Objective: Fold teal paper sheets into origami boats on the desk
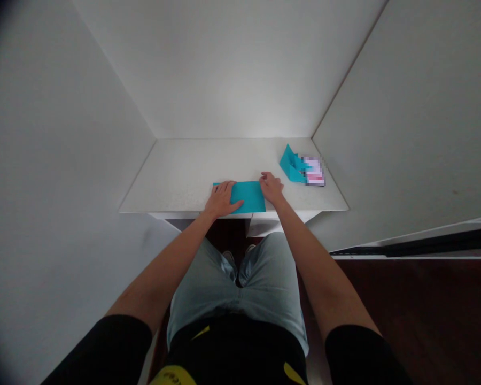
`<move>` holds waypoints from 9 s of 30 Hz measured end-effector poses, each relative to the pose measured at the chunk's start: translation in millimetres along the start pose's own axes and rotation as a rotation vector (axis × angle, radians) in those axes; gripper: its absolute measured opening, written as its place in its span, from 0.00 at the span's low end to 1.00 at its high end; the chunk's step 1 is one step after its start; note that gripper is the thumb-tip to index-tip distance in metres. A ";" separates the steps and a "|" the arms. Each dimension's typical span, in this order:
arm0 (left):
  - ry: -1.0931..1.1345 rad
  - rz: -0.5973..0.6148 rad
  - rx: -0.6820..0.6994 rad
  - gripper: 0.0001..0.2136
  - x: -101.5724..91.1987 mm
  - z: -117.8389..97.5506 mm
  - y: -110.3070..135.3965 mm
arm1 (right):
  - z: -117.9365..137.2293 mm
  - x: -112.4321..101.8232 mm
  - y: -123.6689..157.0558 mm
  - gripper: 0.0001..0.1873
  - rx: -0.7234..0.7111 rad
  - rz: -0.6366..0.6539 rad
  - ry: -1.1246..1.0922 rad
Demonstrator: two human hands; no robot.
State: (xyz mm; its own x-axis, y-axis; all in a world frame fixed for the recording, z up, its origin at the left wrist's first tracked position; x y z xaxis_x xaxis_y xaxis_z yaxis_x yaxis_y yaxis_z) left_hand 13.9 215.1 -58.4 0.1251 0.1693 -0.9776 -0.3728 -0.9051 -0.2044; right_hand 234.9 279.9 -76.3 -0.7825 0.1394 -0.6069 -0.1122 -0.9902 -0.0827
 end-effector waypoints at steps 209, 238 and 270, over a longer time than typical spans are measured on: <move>-0.066 0.014 0.020 0.29 -9.2 14.7 89.0 | 25.7 12.3 128.7 0.34 -0.551 0.273 0.326; 0.280 0.151 -0.474 0.26 0.8 74.0 40.9 | 77.4 38.9 81.7 0.22 -0.517 0.245 0.245; -0.011 -0.012 -0.133 0.26 -11.4 37.0 28.9 | 65.8 37.8 102.4 0.28 -0.611 0.371 -0.118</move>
State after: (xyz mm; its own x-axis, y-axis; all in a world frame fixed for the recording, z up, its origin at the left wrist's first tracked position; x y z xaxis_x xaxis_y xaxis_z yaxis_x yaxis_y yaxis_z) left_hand -32.3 201.4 -55.0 0.1185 0.1838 -0.9758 -0.2462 -0.9466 -0.2082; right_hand 153.5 184.1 -55.8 -0.7675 -0.2414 -0.5939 0.5090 -0.7926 -0.3356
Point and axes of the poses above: each hand's wrist, its own y-axis away from the middle knuckle, its own x-axis out of the palm, z = x × y, the point moved 9 cm from there along -y, towards the middle knuckle, and after that the axes turned 13 degrees about -y, right-handed, at the moved point
